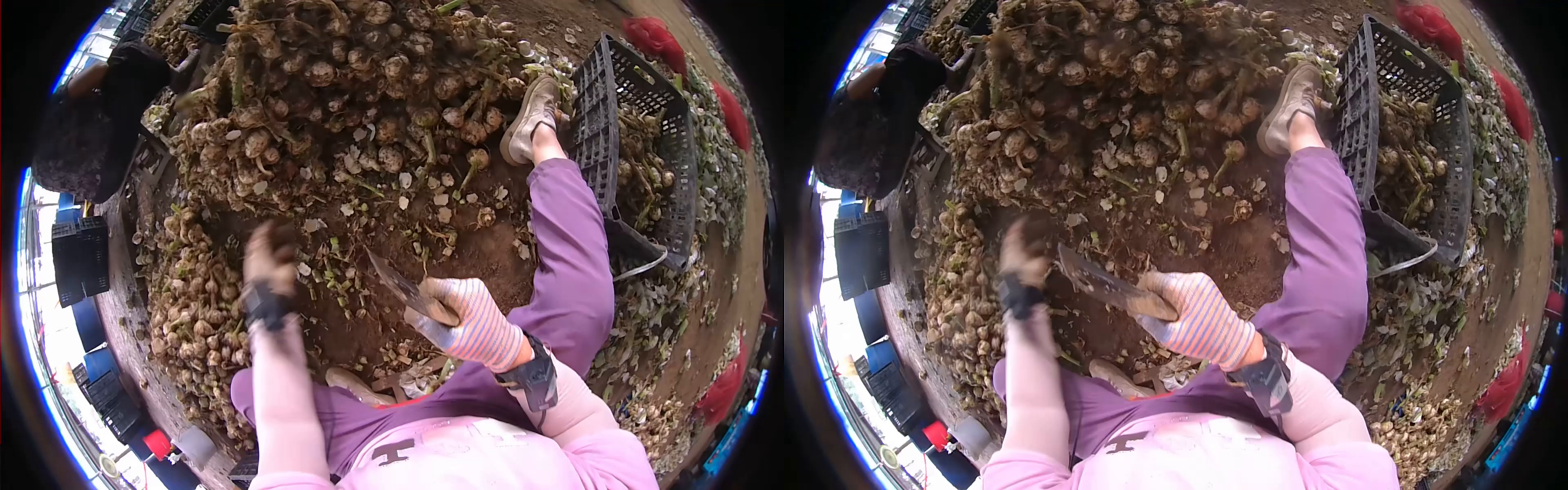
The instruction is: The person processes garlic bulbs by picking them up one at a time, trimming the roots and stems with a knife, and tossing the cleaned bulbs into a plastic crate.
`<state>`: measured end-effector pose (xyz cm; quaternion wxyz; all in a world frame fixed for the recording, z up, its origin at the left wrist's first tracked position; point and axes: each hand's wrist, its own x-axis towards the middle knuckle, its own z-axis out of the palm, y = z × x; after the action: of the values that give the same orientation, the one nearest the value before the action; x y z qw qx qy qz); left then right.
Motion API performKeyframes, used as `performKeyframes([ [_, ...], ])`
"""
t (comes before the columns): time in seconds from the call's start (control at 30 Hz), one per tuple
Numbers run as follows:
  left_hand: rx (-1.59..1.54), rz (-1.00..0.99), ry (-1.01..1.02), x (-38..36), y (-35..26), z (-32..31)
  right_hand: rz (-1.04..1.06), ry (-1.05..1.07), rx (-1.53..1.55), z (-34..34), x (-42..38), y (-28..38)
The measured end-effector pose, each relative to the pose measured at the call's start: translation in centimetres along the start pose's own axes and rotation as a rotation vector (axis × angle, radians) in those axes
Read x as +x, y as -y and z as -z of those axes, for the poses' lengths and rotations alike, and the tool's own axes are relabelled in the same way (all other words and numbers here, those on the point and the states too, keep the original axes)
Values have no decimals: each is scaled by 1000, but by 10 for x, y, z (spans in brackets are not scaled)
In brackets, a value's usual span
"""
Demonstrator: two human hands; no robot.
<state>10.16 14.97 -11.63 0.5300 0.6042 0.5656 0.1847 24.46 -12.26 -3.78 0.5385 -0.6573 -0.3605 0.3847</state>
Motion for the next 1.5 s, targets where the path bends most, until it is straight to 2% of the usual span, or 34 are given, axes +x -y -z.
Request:
performKeyframes([
  [0.03, -230, 211, 82, -10, -29, -47, -85, 19, 57, 4, 0, 2],
  [0.1, -952, 673, 234, 105, 72, -106, -54, -2, 55, 6, 2, -1],
  [0.13, -954, 680, 246, 130, 89, -133, -121, -3, 75, 8, 4, 1],
  [0.17, -1025, 614, 215, 146, 97, -157, -4, -68, 81, 5, 7, -5],
  [0.23, -1094, 557, 192, 172, 132, -187, -76, -79, 90, 4, 10, -2],
  [0.3, -1191, 499, 193, 201, 184, -183, -97, -60, 90, 9, 11, -2],
  [0.37, -1235, 462, 187, 195, 192, -171, -163, -17, 212, 9, 12, 2],
  [0.4, -908, 273, 327, 181, 190, -157, -145, -24, 155, 7, 12, 0],
  [0.47, -235, -98, 563, 128, 148, -127, -100, -32, 154, 3, 10, -3],
  [0.5, -369, 286, 383, 31, 26, -130, -58, -39, 144, 2, 8, -3],
  [0.57, -579, 225, 528, -11, 11, -119, -41, -24, 130, 2, 6, -1],
  [0.63, -652, -85, 636, -39, -4, -115, -105, -2, 83, 0, 3, -1],
  [0.67, -489, -85, 692, -44, -11, -103, -105, -19, 62, 1, 3, 2],
  [0.7, -485, -93, 695, -54, -18, -96, -98, -24, 64, 0, 1, 2],
  [0.77, -367, 88, 735, -72, -40, -87, 54, -52, 65, 0, -1, -1],
  [0.8, -303, -28, 775, -71, -35, -91, 37, -23, 36, 3, -4, 2],
  [0.83, -294, -36, 785, -75, -46, -99, 43, -37, 38, 3, -7, 3],
  [0.9, -67, -266, 893, -90, -87, -127, 166, -52, 131, 0, -13, 0],
  [0.93, -133, -285, 1035, -97, -104, -141, 268, -80, 101, 1, -16, -4],
  [0.97, -202, -305, 1178, -103, -121, -156, 270, -87, 97, 8, -21, 1],
  [1.03, -530, -92, 1333, -115, -152, -181, 0, -185, 637, 27, -32, 16],
  [1.07, -528, -82, 1284, -105, -156, -193, 69, -285, 584, 33, -31, 11],
  [1.1, -655, -81, 1201, -86, -145, -214, -7, -341, 636, 42, -33, 15],
  [1.13, -558, -25, 1128, -54, -124, -225, -74, -341, 738, 49, -36, 17],
  [1.17, -297, 26, 900, -30, -103, -242, -149, -335, 845, 53, -39, 17],
  [1.2, -40, -55, 773, 7, -60, -258, -174, -299, 937, 56, -41, 16],
  [1.23, 50, 28, 695, -2, -53, -264, -185, -306, 940, 56, -41, 17],
  [1.27, 127, -111, 703, 43, 10, -286, -172, -327, 934, 54, -38, 19],
  [1.3, 210, -53, 716, 38, 19, -292, -155, -349, 926, 54, -35, 20],
  [1.37, 513, -215, 638, 22, 18, -317, -203, -313, 921, 57, -33, 17],
  [1.43, 591, -195, 623, 8, 15, -339, -218, -293, 967, 57, -30, 16],
  [1.5, 212, 128, 566, 9, 19, -355, -277, -296, 952, 57, -29, 15],
])
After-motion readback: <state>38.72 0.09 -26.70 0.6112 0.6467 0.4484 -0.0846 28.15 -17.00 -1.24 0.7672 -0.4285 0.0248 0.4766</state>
